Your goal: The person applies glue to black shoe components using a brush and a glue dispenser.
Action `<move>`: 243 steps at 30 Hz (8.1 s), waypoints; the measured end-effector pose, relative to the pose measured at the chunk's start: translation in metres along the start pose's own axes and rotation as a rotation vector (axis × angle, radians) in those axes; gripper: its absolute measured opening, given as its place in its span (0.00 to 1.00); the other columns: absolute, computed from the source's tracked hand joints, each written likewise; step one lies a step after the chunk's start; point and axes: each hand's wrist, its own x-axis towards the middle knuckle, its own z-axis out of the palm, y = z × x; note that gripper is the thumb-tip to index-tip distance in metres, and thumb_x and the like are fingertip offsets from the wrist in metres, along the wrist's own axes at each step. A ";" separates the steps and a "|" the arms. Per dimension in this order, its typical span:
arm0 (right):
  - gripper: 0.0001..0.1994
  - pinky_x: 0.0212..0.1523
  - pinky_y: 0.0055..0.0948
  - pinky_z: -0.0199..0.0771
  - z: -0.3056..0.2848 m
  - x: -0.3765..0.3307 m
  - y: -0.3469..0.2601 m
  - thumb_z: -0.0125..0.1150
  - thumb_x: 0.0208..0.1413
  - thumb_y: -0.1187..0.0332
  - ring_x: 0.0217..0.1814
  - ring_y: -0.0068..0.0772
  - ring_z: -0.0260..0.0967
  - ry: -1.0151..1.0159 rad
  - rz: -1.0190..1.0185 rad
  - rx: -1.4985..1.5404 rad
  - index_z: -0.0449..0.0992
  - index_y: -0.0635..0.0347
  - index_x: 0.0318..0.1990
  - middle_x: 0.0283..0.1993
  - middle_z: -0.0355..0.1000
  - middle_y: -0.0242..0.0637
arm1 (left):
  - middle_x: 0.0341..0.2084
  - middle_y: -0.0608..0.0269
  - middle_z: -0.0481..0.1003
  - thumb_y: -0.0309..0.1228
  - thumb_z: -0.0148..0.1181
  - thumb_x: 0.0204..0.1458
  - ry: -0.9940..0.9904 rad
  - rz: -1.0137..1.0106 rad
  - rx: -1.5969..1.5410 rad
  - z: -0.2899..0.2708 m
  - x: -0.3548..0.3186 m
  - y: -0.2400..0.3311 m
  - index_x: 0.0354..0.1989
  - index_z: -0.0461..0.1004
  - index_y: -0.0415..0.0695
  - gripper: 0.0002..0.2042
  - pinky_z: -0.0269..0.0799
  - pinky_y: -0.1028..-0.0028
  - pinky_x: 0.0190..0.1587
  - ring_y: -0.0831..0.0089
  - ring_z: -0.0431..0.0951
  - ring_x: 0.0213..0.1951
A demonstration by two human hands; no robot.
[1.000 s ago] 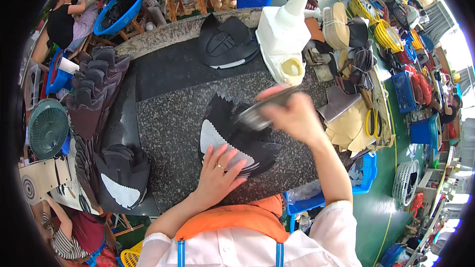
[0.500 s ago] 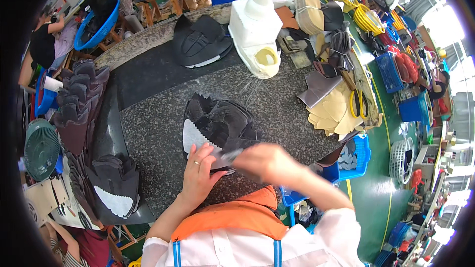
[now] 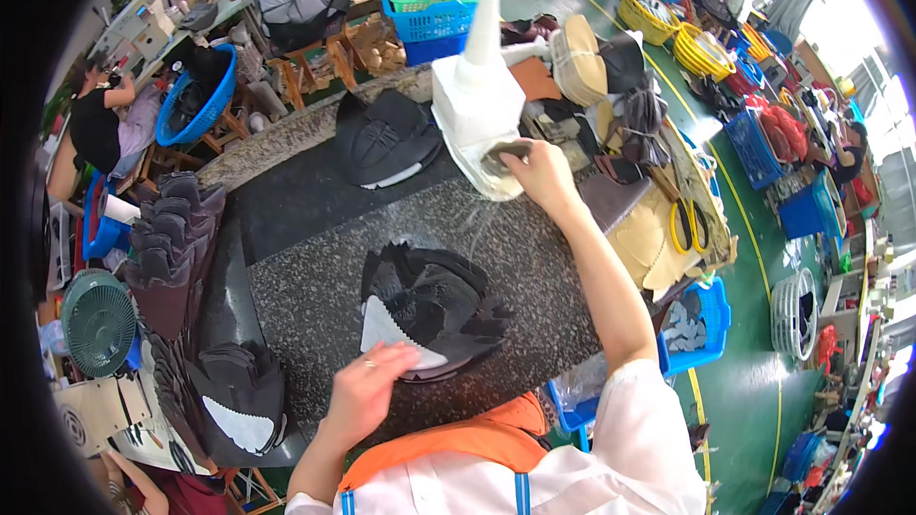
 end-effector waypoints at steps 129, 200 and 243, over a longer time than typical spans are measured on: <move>0.14 0.44 0.31 0.77 -0.022 -0.082 -0.081 0.58 0.57 0.77 0.41 0.28 0.78 -0.337 0.417 0.361 0.75 0.61 0.51 0.41 0.80 0.35 | 0.57 0.54 0.70 0.35 0.72 0.42 0.020 0.134 0.308 0.058 -0.003 -0.015 0.53 0.75 0.49 0.26 0.57 0.36 0.64 0.45 0.65 0.63; 0.11 0.26 0.19 0.71 -0.034 -0.232 0.019 0.58 0.56 0.82 0.26 0.17 0.69 0.384 0.205 0.771 0.69 0.60 0.45 0.36 0.72 0.31 | 0.62 0.40 0.53 0.35 0.80 0.27 0.444 0.799 0.525 -0.053 0.339 0.087 0.70 0.52 0.50 0.56 0.57 0.47 0.64 0.41 0.56 0.64; 0.20 0.43 0.40 0.74 -0.020 -0.037 -0.006 0.60 0.49 0.79 0.43 0.48 0.75 0.186 -0.457 -0.257 0.74 0.56 0.52 0.40 0.74 0.43 | 0.68 0.49 0.57 0.39 0.77 0.36 0.026 0.018 0.386 0.076 -0.015 -0.012 0.60 0.74 0.58 0.36 0.51 0.31 0.63 0.34 0.53 0.68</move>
